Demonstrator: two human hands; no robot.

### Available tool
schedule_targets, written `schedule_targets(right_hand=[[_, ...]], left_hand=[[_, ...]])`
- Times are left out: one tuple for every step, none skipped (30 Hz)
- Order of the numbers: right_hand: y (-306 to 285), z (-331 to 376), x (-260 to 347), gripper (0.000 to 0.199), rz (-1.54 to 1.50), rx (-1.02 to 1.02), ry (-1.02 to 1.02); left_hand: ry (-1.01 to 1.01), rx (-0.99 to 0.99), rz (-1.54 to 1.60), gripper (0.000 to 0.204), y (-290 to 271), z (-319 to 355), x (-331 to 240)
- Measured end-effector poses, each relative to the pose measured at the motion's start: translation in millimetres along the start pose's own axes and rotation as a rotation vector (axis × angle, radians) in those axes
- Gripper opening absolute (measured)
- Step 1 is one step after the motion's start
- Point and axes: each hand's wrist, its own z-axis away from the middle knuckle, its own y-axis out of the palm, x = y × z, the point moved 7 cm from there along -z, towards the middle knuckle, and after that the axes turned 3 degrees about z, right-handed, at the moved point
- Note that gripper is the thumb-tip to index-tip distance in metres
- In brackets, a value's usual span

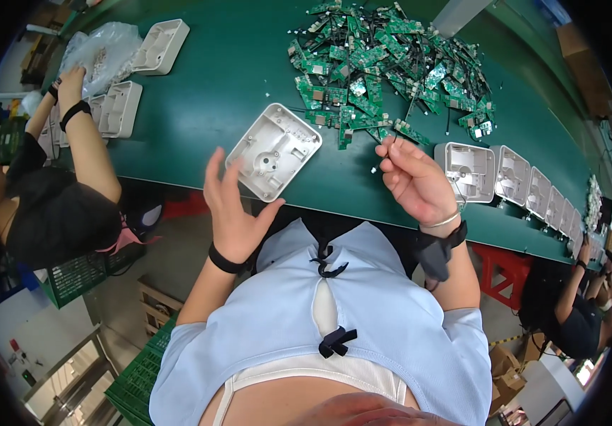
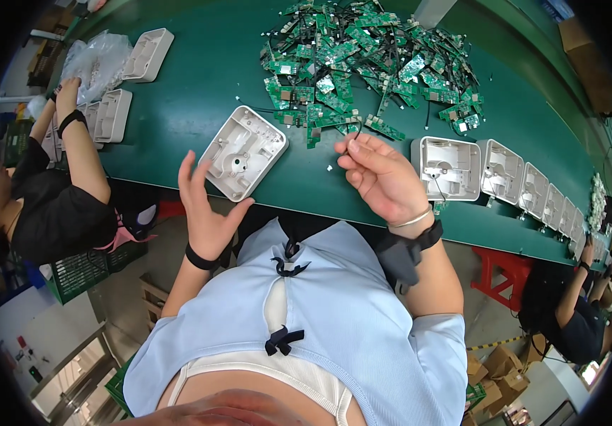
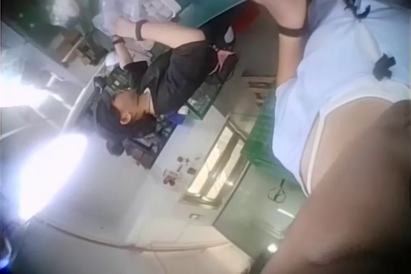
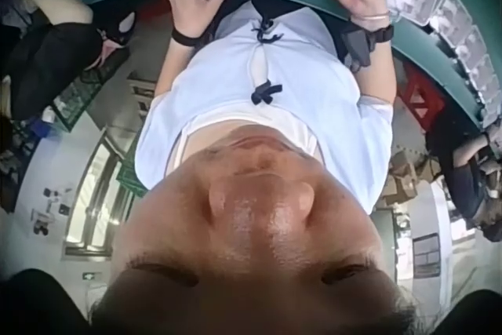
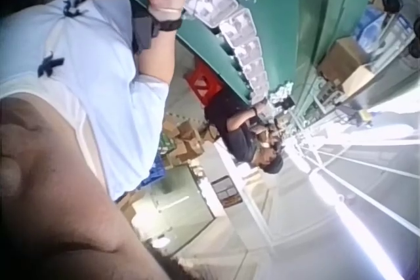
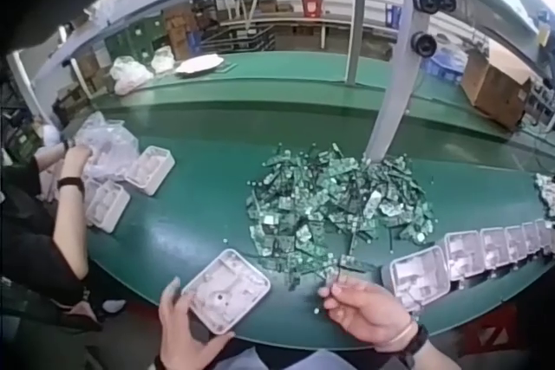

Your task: The person assembles electronic devices by picking up a plastic housing, connecting a wire to a circuit board, and inserting the board into the housing. After pressing the components into place, the person sets the completed housing aside and repeats the process.

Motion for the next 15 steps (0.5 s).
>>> schedule_targets(right_hand=[[0,-1,-6,0.016,-0.115,0.052,0.106],[2,0,-14,0.016,-0.230,0.104,0.212],[2,-1,-17,0.016,-0.232,0.108,0.218],[4,-3,-16,0.015,-0.231,0.130,0.172],[9,-5,-14,0.014,-0.230,0.152,0.125],[14,-7,-13,0.013,-0.230,0.173,0.077],[18,-9,-15,0.013,-0.233,0.178,0.083],[22,-11,-12,0.012,-0.099,0.152,-0.022],[29,-11,-7,0.011,0.034,0.124,-0.126],[37,-11,-4,0.010,0.167,0.094,-0.229],[44,-12,-8,0.010,0.161,0.096,-0.226],[54,-11,-7,0.010,0.335,0.104,-0.320],[65,-9,-7,0.011,0.508,0.112,-0.414],[73,-6,-5,0.011,0.683,0.117,-0.508],[76,-6,-7,0.011,0.679,0.116,-0.506]], left_hand=[[-0.087,0.048,0.064,0.093,4,-2,8],[-0.173,0.095,0.128,0.104,9,-3,15],[-0.261,0.142,0.192,0.115,13,-2,21],[-0.266,0.139,0.185,0.115,13,-3,22],[-0.275,0.131,0.213,0.118,13,-3,23],[-0.282,0.124,0.241,0.122,13,-4,23],[-0.290,0.118,0.269,0.125,13,-4,22],[-0.293,0.117,0.262,0.125,13,-3,20],[-0.239,0.096,0.255,0.125,12,-4,12],[-0.185,0.076,0.249,0.125,10,-5,5],[-0.128,0.057,0.243,0.125,9,-6,-3],[-0.130,0.060,0.237,0.125,9,-8,-6],[-0.082,0.071,0.205,0.124,9,-11,-13],[-0.033,0.082,0.175,0.123,9,-14,-19],[0.016,0.094,0.146,0.122,9,-15,-24]])
